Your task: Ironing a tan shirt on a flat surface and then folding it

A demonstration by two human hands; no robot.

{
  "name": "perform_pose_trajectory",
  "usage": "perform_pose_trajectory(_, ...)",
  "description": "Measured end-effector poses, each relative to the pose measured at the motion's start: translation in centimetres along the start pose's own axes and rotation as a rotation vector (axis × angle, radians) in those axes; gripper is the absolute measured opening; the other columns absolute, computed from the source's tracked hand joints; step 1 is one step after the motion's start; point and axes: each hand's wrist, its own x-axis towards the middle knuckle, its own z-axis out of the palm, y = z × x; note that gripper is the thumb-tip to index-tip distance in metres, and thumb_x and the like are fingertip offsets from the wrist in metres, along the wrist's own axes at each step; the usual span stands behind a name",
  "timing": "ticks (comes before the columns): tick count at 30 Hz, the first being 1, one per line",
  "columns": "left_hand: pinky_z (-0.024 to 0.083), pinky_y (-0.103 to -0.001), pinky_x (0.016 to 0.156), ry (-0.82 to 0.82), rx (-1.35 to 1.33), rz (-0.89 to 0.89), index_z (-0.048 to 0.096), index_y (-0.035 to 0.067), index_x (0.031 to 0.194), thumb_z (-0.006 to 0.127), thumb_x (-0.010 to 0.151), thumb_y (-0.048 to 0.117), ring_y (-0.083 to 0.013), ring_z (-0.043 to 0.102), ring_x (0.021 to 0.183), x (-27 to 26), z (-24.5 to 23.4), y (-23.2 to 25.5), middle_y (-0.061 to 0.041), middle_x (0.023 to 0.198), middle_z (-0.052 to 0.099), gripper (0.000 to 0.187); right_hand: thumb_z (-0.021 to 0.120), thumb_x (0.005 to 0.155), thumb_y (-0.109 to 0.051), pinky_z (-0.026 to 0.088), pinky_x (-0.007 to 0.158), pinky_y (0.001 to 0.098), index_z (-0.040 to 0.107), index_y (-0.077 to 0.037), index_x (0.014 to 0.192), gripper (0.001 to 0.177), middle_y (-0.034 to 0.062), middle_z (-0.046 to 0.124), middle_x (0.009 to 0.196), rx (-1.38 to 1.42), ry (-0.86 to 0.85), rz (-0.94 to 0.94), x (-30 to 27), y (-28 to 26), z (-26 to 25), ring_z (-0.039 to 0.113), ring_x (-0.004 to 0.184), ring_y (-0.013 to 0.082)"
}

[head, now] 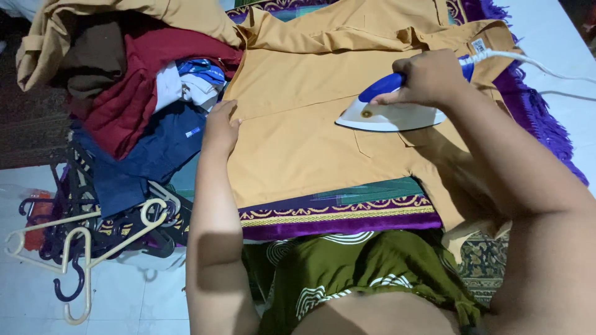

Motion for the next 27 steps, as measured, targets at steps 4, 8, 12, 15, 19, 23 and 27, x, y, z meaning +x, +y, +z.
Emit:
perform_pose_trajectory(4, 0.052, -0.04, 0.104, 0.166, -0.085, 0.016, 0.068, 0.001, 0.125, 0.082, 0.071, -0.008, -0.0359, 0.062, 0.123, -0.1, -0.6, 0.5, -0.019, 0.132, 0.065, 0.056, 0.061, 0.069, -0.097, 0.052, 0.058, 0.0395, 0.076, -0.014, 0.087, 0.087, 0.0096, 0.068, 0.067, -0.002, -0.002, 0.036, 1.1, -2.0, -1.1, 0.07, 0.067, 0.0297)
perform_pose_trajectory(8, 0.058, -0.037, 0.095, 0.254, -0.111, -0.028, 0.068, 0.001, 0.126, 0.081, 0.071, -0.012, -0.0337, 0.065, 0.12, 0.7, 1.0, -2.1, -0.022, 0.131, 0.066, 0.059, 0.06, 0.07, -0.097, 0.051, 0.057, 0.0402, 0.075, -0.012, 0.083, 0.087, 0.0092, 0.068, 0.066, 0.014, -0.032, 0.01, 2.4, -4.0, -0.9, 0.07, 0.065, 0.0293)
perform_pose_trajectory(12, 0.061, -0.031, 0.08, 0.211, -0.447, -0.322, 0.058, 0.0, 0.136, 0.072, 0.078, -0.012, -0.0217, 0.076, 0.099, 0.6, 0.7, -2.0, -0.02, 0.119, 0.071, 0.061, 0.06, 0.073, -0.096, 0.05, 0.057, 0.0402, 0.074, -0.012, 0.082, 0.085, 0.0101, 0.067, 0.064, 0.059, -0.016, -0.037, 3.5, -6.1, -1.0, 0.069, 0.064, 0.0291)
perform_pose_trajectory(15, 0.061, -0.031, 0.076, 0.217, -0.376, -0.349, 0.061, 0.0, 0.134, 0.073, 0.08, -0.009, -0.0208, 0.078, 0.089, 0.3, 0.0, -1.5, -0.017, 0.103, 0.077, 0.056, 0.06, 0.074, -0.094, 0.049, 0.056, 0.0403, 0.074, -0.012, 0.083, 0.084, 0.0107, 0.066, 0.064, 0.076, 0.001, -0.059, 3.9, -7.4, -0.8, 0.068, 0.063, 0.0298)
perform_pose_trajectory(19, 0.058, -0.036, 0.075, 0.2, -0.151, -0.345, 0.066, 0.0, 0.128, 0.081, 0.079, 0.004, -0.0254, 0.076, 0.081, 0.5, -0.3, -2.0, -0.019, 0.09, 0.077, 0.051, 0.062, 0.076, -0.092, 0.051, 0.057, 0.0406, 0.073, -0.011, 0.084, 0.082, 0.0111, 0.067, 0.065, 0.107, 0.043, -0.07, 4.4, -9.3, -1.3, 0.069, 0.064, 0.0307)
perform_pose_trajectory(23, 0.057, -0.038, 0.077, 0.124, -0.066, -0.269, 0.07, -0.002, 0.115, 0.084, 0.087, 0.025, -0.026, 0.073, 0.082, 0.6, 0.4, -5.4, -0.019, 0.091, 0.076, 0.041, 0.062, 0.077, -0.091, 0.052, 0.058, 0.0416, 0.073, -0.01, 0.085, 0.081, 0.0115, 0.069, 0.067, 0.131, 0.03, -0.064, 5.2, -11.2, -1.4, 0.07, 0.065, 0.031)
perform_pose_trajectory(27, 0.053, -0.034, 0.069, -0.197, -0.522, -0.581, 0.073, 0.001, 0.111, 0.06, 0.105, 0.029, -0.0158, 0.063, 0.073, 0.8, 0.6, -8.2, -0.009, 0.088, 0.071, 0.032, 0.063, 0.076, -0.09, 0.053, 0.058, 0.043, 0.073, -0.01, 0.086, 0.081, 0.0113, 0.07, 0.069, 0.166, 0.033, -0.07, 5.7, -12.0, -1.5, 0.071, 0.066, 0.0312)
